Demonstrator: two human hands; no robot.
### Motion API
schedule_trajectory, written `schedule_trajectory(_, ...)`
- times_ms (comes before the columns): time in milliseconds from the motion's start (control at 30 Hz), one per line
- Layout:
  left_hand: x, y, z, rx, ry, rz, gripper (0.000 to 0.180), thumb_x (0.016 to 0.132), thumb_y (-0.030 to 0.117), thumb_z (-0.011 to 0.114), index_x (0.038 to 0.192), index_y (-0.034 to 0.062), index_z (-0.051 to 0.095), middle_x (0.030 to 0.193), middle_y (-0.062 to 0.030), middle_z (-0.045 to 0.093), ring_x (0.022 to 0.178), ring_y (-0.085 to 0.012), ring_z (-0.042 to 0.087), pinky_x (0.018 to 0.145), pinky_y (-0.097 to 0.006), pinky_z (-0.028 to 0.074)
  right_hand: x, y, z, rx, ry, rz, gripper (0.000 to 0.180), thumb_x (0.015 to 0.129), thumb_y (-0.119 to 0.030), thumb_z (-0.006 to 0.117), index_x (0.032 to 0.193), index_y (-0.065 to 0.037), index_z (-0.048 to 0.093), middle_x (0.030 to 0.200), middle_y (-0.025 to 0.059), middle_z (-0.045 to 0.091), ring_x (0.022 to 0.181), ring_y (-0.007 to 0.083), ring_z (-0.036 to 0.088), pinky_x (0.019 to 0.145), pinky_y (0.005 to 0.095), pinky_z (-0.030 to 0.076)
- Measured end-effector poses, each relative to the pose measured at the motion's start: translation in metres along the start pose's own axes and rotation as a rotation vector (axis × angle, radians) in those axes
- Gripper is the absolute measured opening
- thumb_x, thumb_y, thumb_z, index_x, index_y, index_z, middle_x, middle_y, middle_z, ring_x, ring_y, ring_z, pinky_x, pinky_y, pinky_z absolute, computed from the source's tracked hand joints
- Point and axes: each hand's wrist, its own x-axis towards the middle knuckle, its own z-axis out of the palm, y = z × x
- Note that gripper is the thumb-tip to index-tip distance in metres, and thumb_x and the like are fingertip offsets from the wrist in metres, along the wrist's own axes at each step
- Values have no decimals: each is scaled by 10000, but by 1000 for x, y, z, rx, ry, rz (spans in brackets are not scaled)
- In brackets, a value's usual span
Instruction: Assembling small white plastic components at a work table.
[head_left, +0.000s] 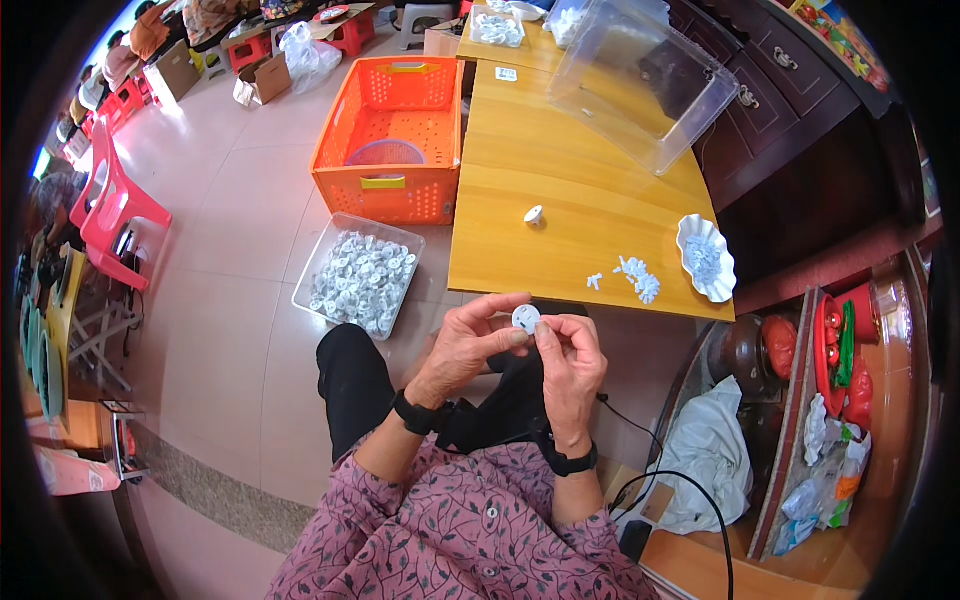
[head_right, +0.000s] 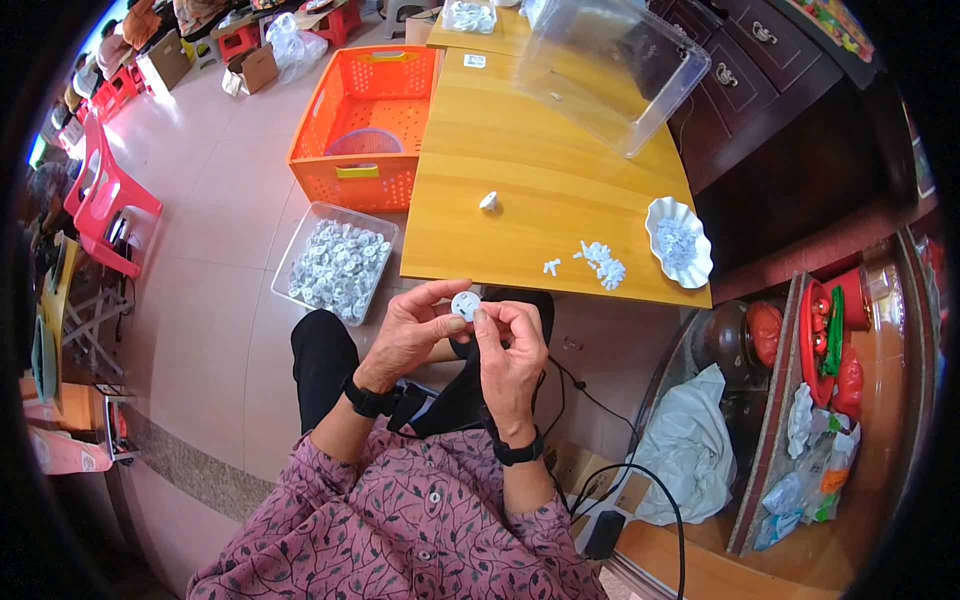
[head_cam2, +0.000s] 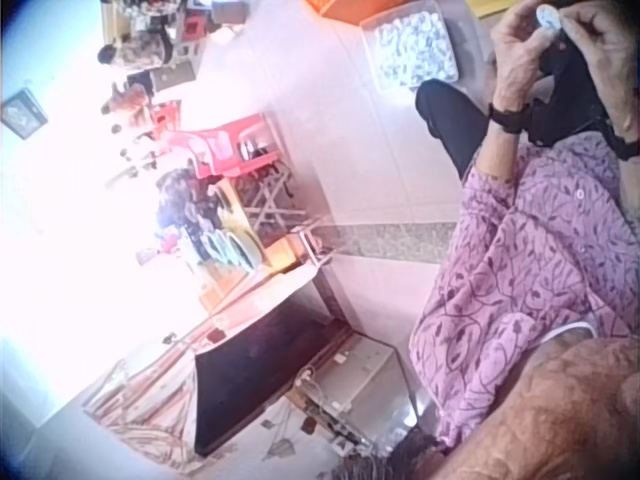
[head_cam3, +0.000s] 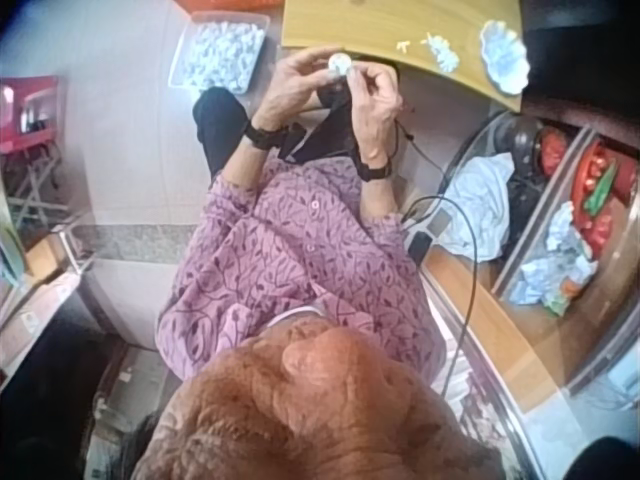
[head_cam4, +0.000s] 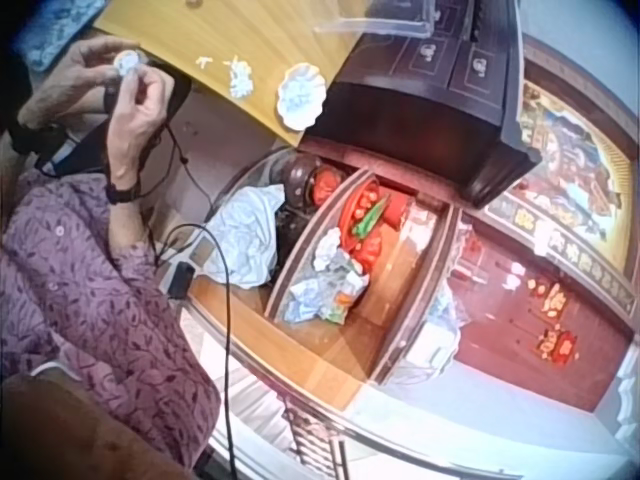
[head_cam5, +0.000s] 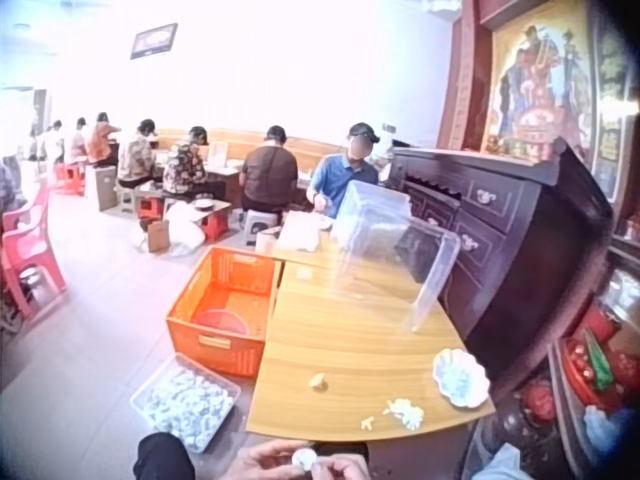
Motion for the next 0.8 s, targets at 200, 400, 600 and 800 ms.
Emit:
schedule_trajectory(200, -1, -2, -2, -152, 25, -2, 357, 934, 10, 673, 1284, -5, 603, 1172, -107, 666, 1046, -188, 664, 882, -333, 603, 0, -7, 0, -218, 1, -92, 49, 914, -23, 688, 930, 19, 666, 954, 46, 604, 739, 95, 602, 659, 233, 503)
schedule_trajectory(400, 1, -5, 1, -162, 23, 23, 287, 943, 4, 657, 1227, -6, 619, 1189, -110, 647, 1076, -197, 655, 911, -357, 599, 1, -5, -2, -22, 21, -27, 52, 903, -17, 697, 930, 20, 671, 955, 57, 606, 759, 100, 609, 682, 235, 515)
schedule_trajectory(600, 0, -8, -3, -143, 21, 33, 312, 938, 4, 664, 1246, -7, 618, 1189, -109, 649, 1078, -191, 652, 926, -358, 591, 0, -1, 2, -115, 1, -53, 69, 890, -20, 712, 937, 20, 681, 952, 61, 611, 763, 111, 618, 686, 241, 519)
schedule_trajectory(800, -2, -3, -1, -153, 43, -13, 302, 940, 19, 669, 1239, -8, 635, 1170, -106, 663, 1071, -190, 654, 932, -359, 587, 0, -8, -1, -254, -22, -92, 72, 890, -28, 706, 933, 20, 676, 941, 64, 613, 759, 115, 621, 685, 246, 518)
